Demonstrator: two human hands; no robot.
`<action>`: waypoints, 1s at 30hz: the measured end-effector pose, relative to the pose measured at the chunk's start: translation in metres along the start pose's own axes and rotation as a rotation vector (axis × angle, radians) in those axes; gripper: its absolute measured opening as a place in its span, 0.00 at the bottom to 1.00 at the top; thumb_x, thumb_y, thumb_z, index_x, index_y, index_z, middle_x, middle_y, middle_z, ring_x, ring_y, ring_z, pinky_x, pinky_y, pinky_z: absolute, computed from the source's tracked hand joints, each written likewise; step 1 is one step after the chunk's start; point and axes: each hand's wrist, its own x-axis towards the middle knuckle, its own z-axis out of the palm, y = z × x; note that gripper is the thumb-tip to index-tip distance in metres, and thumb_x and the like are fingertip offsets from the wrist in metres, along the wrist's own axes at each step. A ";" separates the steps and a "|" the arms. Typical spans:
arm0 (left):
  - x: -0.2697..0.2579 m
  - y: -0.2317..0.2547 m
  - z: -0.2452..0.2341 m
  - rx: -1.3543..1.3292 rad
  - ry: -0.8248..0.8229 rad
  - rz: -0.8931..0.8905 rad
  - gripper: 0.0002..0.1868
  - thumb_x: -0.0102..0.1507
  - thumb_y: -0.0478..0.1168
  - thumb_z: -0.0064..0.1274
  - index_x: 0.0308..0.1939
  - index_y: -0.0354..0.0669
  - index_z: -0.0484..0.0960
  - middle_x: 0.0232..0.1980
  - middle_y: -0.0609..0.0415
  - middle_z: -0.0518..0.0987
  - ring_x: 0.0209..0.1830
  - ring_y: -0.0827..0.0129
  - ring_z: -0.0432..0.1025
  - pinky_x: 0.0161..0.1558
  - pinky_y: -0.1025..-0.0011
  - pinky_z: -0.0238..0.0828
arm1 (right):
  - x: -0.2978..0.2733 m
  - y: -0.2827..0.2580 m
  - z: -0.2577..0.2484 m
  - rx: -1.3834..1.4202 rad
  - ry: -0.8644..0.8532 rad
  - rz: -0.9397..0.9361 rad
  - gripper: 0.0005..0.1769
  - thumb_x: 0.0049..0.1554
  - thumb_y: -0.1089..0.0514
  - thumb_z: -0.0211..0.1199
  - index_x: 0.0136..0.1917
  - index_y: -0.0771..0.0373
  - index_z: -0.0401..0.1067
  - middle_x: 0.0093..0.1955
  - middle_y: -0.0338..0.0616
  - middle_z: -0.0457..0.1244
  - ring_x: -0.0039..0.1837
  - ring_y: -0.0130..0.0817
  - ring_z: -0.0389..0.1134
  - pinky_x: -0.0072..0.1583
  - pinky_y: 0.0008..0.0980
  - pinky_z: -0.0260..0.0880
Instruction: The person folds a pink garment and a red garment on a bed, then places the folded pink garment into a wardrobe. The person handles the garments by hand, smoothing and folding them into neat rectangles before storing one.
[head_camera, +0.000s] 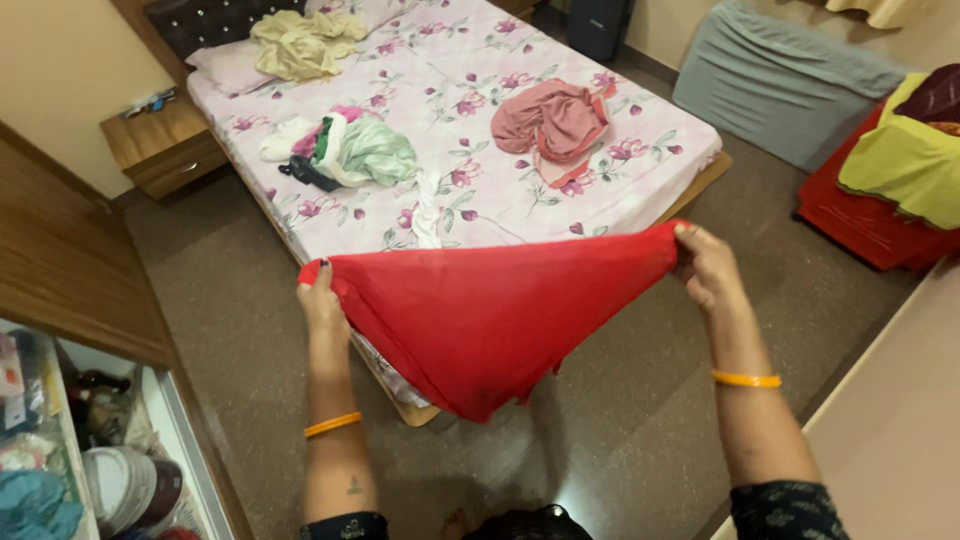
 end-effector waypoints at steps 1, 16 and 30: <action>-0.003 0.010 0.002 0.023 -0.006 -0.021 0.07 0.70 0.37 0.51 0.37 0.41 0.80 0.29 0.62 0.76 0.22 0.79 0.68 0.25 0.75 0.64 | 0.011 -0.006 -0.004 -0.013 0.011 -0.006 0.09 0.65 0.53 0.56 0.53 0.57 0.74 0.48 0.36 0.70 0.50 0.30 0.71 0.53 0.34 0.72; -0.023 0.084 0.017 -0.090 -0.186 -0.081 0.07 0.70 0.35 0.50 0.36 0.44 0.77 0.28 0.63 0.73 0.23 0.77 0.66 0.27 0.74 0.62 | 0.018 -0.038 0.049 0.059 -0.300 -0.125 0.06 0.61 0.57 0.61 0.52 0.56 0.75 0.46 0.32 0.68 0.47 0.26 0.69 0.50 0.34 0.73; -0.002 0.080 -0.043 0.199 -0.133 -0.099 0.04 0.68 0.37 0.53 0.40 0.41 0.82 0.36 0.60 0.80 0.30 0.75 0.73 0.32 0.74 0.68 | 0.064 -0.059 0.044 -0.148 0.024 -0.079 0.08 0.62 0.58 0.65 0.54 0.60 0.77 0.49 0.38 0.70 0.48 0.30 0.72 0.52 0.33 0.77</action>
